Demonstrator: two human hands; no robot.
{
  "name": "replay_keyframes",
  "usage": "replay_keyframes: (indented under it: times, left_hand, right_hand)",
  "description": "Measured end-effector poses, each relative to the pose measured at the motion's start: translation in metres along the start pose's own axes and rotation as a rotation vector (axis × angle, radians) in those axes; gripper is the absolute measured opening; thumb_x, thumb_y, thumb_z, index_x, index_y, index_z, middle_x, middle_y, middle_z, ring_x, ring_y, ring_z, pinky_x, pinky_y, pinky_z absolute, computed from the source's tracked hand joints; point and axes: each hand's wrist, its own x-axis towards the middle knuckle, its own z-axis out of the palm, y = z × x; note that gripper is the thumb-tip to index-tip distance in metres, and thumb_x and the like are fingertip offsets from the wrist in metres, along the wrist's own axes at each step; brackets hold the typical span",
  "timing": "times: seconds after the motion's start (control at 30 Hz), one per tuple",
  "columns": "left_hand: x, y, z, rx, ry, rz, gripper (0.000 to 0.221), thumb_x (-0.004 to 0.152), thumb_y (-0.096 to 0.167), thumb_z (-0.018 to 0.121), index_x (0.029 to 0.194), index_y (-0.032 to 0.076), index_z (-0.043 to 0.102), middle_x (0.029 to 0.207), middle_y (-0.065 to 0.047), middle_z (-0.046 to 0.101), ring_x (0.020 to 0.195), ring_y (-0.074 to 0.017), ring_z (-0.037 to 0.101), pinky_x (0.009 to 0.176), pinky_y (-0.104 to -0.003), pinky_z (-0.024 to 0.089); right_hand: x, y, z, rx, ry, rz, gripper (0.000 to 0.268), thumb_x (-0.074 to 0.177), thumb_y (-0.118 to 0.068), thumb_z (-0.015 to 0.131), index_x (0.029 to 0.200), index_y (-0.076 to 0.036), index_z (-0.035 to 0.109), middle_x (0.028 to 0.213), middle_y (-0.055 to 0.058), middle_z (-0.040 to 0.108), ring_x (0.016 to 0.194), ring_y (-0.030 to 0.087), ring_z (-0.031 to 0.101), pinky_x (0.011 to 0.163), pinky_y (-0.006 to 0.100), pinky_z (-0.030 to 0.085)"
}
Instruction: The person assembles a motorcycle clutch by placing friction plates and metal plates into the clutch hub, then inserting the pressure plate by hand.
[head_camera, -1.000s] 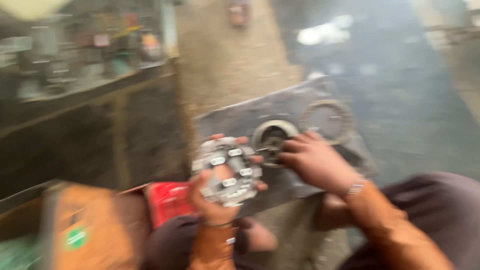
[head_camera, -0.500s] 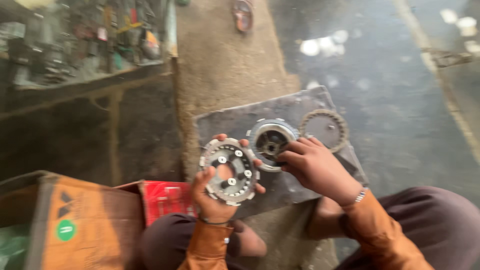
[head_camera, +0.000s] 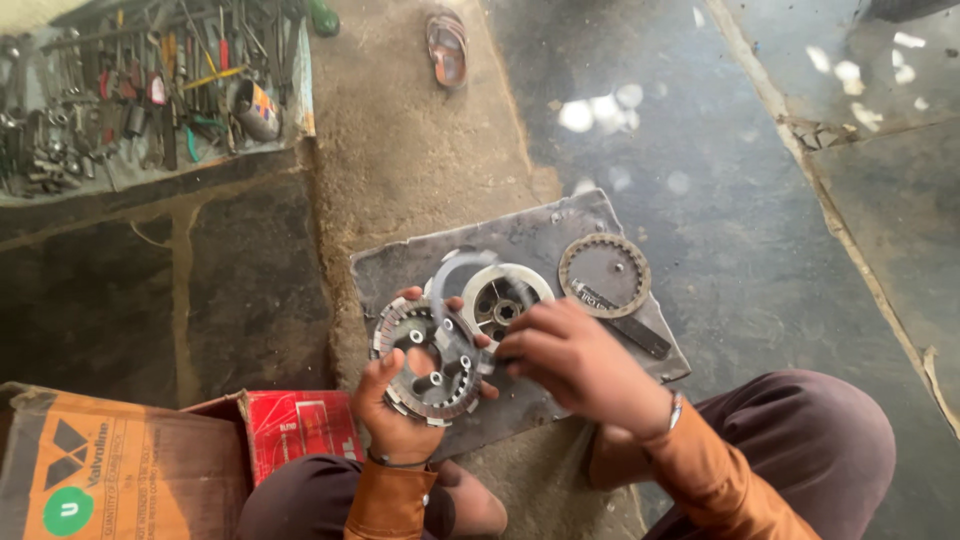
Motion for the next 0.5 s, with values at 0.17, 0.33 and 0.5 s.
replay_keyframes:
  times: [0.17, 0.33, 0.5]
  left_hand:
    - [0.0, -0.012, -0.013, 0.091, 0.018, 0.04, 0.082, 0.098, 0.041, 0.067, 0.155, -0.008, 0.037, 0.141, -0.033, 0.052, 0.121, -0.0466, 0.061, 0.103, -0.054, 0.057]
    - [-0.001, -0.011, -0.011, 0.126, 0.044, 0.038, 0.089, 0.09, 0.053, 0.068, 0.156, 0.005, 0.032, 0.147, -0.026, 0.048, 0.132, -0.0374, 0.056, 0.113, -0.053, 0.047]
    - [0.001, -0.009, -0.003, 0.115, -0.014, 0.044, 0.089, 0.092, 0.06, 0.066, 0.155, 0.009, 0.03, 0.146, -0.027, 0.047, 0.125, -0.0467, 0.057, 0.108, -0.061, 0.048]
  right_hand:
    - [-0.001, -0.019, 0.015, 0.07, -0.001, -0.104, 0.024, 0.089, -0.015, 0.075, 0.111, -0.01, 0.069, 0.108, 0.008, 0.063, 0.105, 0.03, 0.06, 0.091, 0.042, 0.046]
    - [-0.005, -0.023, 0.034, 0.103, -0.029, -0.074, 0.025, 0.089, -0.014, 0.075, 0.113, -0.01, 0.069, 0.107, 0.006, 0.064, 0.105, 0.029, 0.062, 0.105, 0.046, 0.044]
    - [-0.007, -0.028, 0.043, 0.078, 0.014, -0.069, 0.029, 0.086, -0.008, 0.074, 0.115, -0.009, 0.068, 0.108, 0.007, 0.062, 0.106, 0.029, 0.063, 0.115, 0.05, 0.043]
